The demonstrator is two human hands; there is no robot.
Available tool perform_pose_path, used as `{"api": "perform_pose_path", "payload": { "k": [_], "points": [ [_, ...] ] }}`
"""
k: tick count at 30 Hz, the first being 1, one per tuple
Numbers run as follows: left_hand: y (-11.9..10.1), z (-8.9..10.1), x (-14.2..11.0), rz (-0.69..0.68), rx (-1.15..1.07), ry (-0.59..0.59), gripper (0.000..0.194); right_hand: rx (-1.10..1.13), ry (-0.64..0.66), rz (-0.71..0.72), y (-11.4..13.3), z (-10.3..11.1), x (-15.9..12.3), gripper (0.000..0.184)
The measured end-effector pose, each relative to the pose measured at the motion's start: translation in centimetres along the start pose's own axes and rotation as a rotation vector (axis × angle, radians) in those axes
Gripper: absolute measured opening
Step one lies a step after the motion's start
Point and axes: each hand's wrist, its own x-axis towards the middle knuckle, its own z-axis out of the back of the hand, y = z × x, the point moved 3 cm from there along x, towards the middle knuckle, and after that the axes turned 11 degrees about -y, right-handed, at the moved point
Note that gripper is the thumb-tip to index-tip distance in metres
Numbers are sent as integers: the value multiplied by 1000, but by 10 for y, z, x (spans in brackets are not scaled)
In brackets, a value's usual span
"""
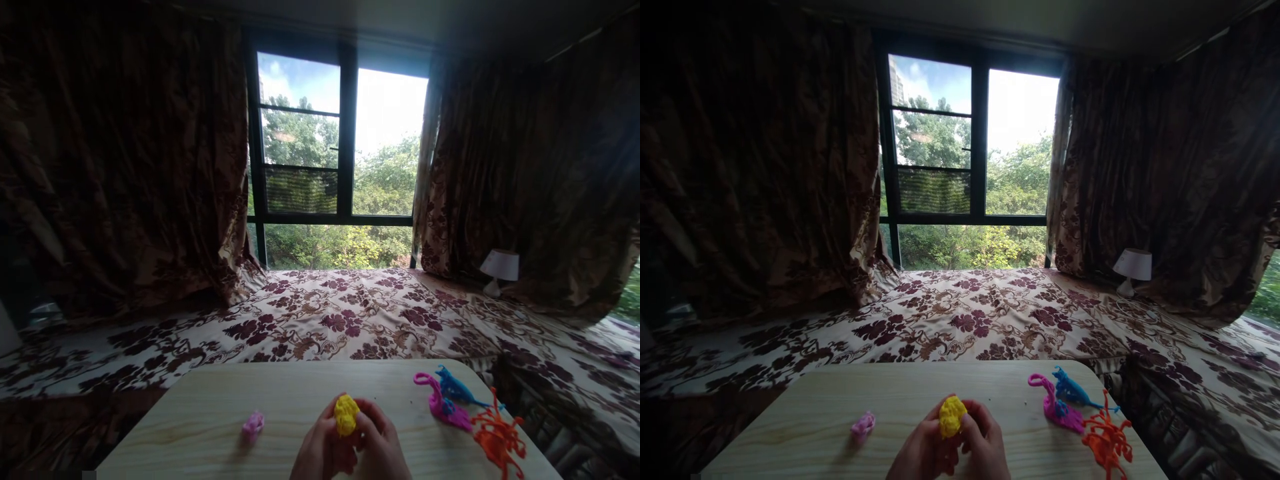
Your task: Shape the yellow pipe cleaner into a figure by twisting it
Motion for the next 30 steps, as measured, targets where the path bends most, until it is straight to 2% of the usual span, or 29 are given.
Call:
{"api": "perform_pose_path", "payload": {
  "k": [3,6,9,14,19,24,26,28,30],
  "points": [
    [-2,-5,-4,6,-34,67,46,25,16,-15,2,-1,-2,46],
    [-1,-7,-6,-5,-31,78,40,26,66,-19,5,-2,-4,43],
    [1,-3,-4,-33,32,16,40,3,105,25,7,-3,-6,38],
    [6,12,5,-231,225,-163,35,-59,130,74,4,-7,-7,33],
    [10,19,7,-214,167,-321,31,-99,139,74,5,-11,-9,30],
    [9,18,4,-55,25,-286,33,-59,176,42,14,-9,-11,29],
    [8,19,5,-78,33,-304,34,-7,162,37,13,-8,-10,30],
    [5,20,5,-158,77,-326,38,25,129,46,11,-7,-9,31],
    [2,18,4,-208,124,-309,41,17,139,43,10,-9,-9,32]
  ]
}}
